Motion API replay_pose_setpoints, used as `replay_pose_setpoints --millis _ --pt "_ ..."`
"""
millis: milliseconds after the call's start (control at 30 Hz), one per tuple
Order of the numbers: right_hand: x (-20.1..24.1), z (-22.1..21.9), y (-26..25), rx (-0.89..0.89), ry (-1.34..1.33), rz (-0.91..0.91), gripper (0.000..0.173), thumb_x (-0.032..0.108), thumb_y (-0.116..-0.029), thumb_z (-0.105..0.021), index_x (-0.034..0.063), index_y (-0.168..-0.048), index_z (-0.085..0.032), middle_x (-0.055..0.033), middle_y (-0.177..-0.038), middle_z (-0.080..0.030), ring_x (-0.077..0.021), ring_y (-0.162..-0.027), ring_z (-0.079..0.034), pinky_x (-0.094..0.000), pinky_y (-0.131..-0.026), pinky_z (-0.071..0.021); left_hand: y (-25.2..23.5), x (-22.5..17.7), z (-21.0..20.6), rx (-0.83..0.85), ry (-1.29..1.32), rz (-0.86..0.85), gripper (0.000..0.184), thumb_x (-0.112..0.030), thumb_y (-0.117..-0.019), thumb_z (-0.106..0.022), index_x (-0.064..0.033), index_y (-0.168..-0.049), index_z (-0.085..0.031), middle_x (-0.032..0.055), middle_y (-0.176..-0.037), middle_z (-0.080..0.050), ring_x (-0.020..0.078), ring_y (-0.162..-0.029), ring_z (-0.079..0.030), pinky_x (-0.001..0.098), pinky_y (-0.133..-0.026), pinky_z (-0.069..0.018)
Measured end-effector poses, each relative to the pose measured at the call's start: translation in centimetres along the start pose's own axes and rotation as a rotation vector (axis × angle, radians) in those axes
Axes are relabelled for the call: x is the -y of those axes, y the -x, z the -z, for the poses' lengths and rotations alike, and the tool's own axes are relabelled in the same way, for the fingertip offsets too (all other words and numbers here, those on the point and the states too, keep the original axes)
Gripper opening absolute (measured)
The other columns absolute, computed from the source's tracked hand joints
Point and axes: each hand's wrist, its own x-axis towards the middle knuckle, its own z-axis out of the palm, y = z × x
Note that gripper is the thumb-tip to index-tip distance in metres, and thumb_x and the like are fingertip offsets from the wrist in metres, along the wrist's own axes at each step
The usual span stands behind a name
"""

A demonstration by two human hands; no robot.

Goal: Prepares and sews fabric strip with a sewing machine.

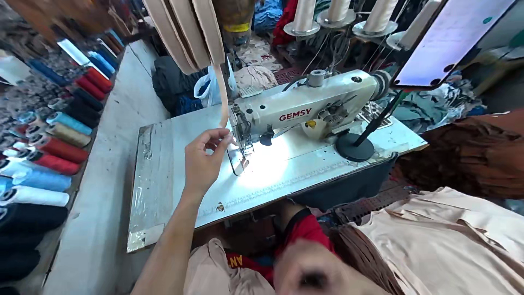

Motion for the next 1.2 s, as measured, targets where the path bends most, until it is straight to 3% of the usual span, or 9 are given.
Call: replay_pose_setpoints --millis 67,133,233,300,367,567,1000,1100,1200 --pt "-5.5 4.4 0.0 -0.198 0.369 -0.125 0.022 0.023 -0.1063 -0.058 0.0051 -0.107 -0.07 0.0015 -0.089 -0.071 -0.0001 -0.074 -0.063 -0.0183 -0.067 -0.0552 -1.5 0.2 -0.8 -0.039 -0.011 -0.019 0.022 -0.018 -0.0988 -0.069 -0.0067 -0.117 -0.07 0.0018 -0.104 -0.073 0.0074 -0.088 -0.068 0.0266 -0.08 -0.0563" --pt "-9.8 9.3 0.1 -0.35 0.816 -0.316 0.019 0.02 -0.1005 -0.059 0.0083 -0.109 -0.072 -0.0021 -0.085 -0.069 -0.0103 -0.069 -0.063 -0.0314 -0.062 -0.0547 -2.9 0.5 -1.5 -0.035 -0.077 0.007 0.023 -0.021 -0.0994 -0.068 -0.0081 -0.118 -0.07 0.0028 -0.106 -0.074 0.0104 -0.089 -0.069 0.0307 -0.079 -0.0569" --pt "-12.7 15.2 0.5 -0.4 1.236 -0.614 0.024 0.021 -0.0948 -0.063 0.0098 -0.114 -0.072 -0.0104 -0.104 -0.074 -0.0296 -0.088 -0.072 -0.0543 -0.073 -0.058 -3.9 1.1 -2.2 0.013 -0.154 0.081 0.026 -0.024 -0.0993 -0.069 -0.0086 -0.12 -0.07 0.0049 -0.113 -0.073 0.0147 -0.099 -0.07 0.038 -0.086 -0.0572" --pt "-13.7 17.1 0.7 -0.41 1.374 -0.739 0.028 0.023 -0.0931 -0.064 0.0111 -0.117 -0.071 -0.0113 -0.11 -0.074 -0.0344 -0.092 -0.073 -0.0587 -0.073 -0.056 -3.9 1.3 -2.2 0.039 -0.16 0.09 0.026 -0.024 -0.0986 -0.07 -0.0084 -0.12 -0.071 0.0049 -0.11 -0.074 0.0139 -0.097 -0.07 0.0374 -0.086 -0.0583" --pt "-14.3 17.3 0.8 -0.402 1.455 -0.767 0.031 0.021 -0.0888 -0.066 0.0115 -0.118 -0.069 -0.0114 -0.109 -0.074 -0.0355 -0.087 -0.073 -0.058 -0.068 -0.0551 -3.7 1.4 -2.0 0.081 -0.162 0.08 0.028 -0.021 -0.0989 -0.069 -0.0092 -0.124 -0.069 0.0039 -0.104 -0.074 0.0124 -0.092 -0.071 0.0348 -0.083 -0.0587" --pt "-15.6 16.9 1.6 -0.457 1.575 -0.583 0.025 0.019 -0.0838 -0.069 0.0103 -0.107 -0.071 -0.01 -0.093 -0.074 -0.0321 -0.074 -0.072 -0.0523 -0.056 -0.0542 -3.3 1.7 -1.6 0.156 -0.108 0.164 0.044 -0.022 -0.099 -0.068 -0.0109 -0.14 -0.056 0.0009 -0.091 -0.073 0.0105 -0.083 -0.068 0.0303 -0.078 -0.0561" --pt "-15.6 17.0 1.7 -0.453 1.576 -0.563 0.025 0.019 -0.0827 -0.072 0.0091 -0.106 -0.071 -0.0109 -0.092 -0.073 -0.033 -0.074 -0.072 -0.0528 -0.056 -0.0547 -2.6 1.5 -2.4 0.14 0.142 0.301 0.055 -0.017 -0.0943 -0.074 0.0011 -0.139 -0.047 0.0049 -0.095 -0.075 0.0107 -0.086 -0.072 0.028 -0.083 -0.0592" --pt "-15.7 17.0 1.8 -0.46 1.596 -0.55 0.024 0.02 -0.0821 -0.072 0.0104 -0.104 -0.072 -0.0092 -0.091 -0.073 -0.0312 -0.072 -0.072 -0.0507 -0.054 -0.0545 -2.4 1.6 -2.9 0.13 -0.009 0.251 0.058 -0.023 -0.0929 -0.076 -0.0002 -0.138 -0.049 0.0039 -0.095 -0.075 0.0104 -0.086 -0.072 0.0277 -0.081 -0.0596" --pt "-15.8 17.0 1.9 -0.468 1.613 -0.518 0.023 0.02 -0.0814 -0.073 0.0102 -0.102 -0.072 -0.0087 -0.088 -0.073 -0.0302 -0.07 -0.072 -0.0496 -0.053 -0.0541 -1.7 2.2 -3.6 0.071 -0.155 0.058 0.058 -0.026 -0.094 -0.073 0.0024 -0.138 -0.05 0.0038 -0.095 -0.075 0.0112 -0.091 -0.072 0.0299 -0.085 -0.0584"
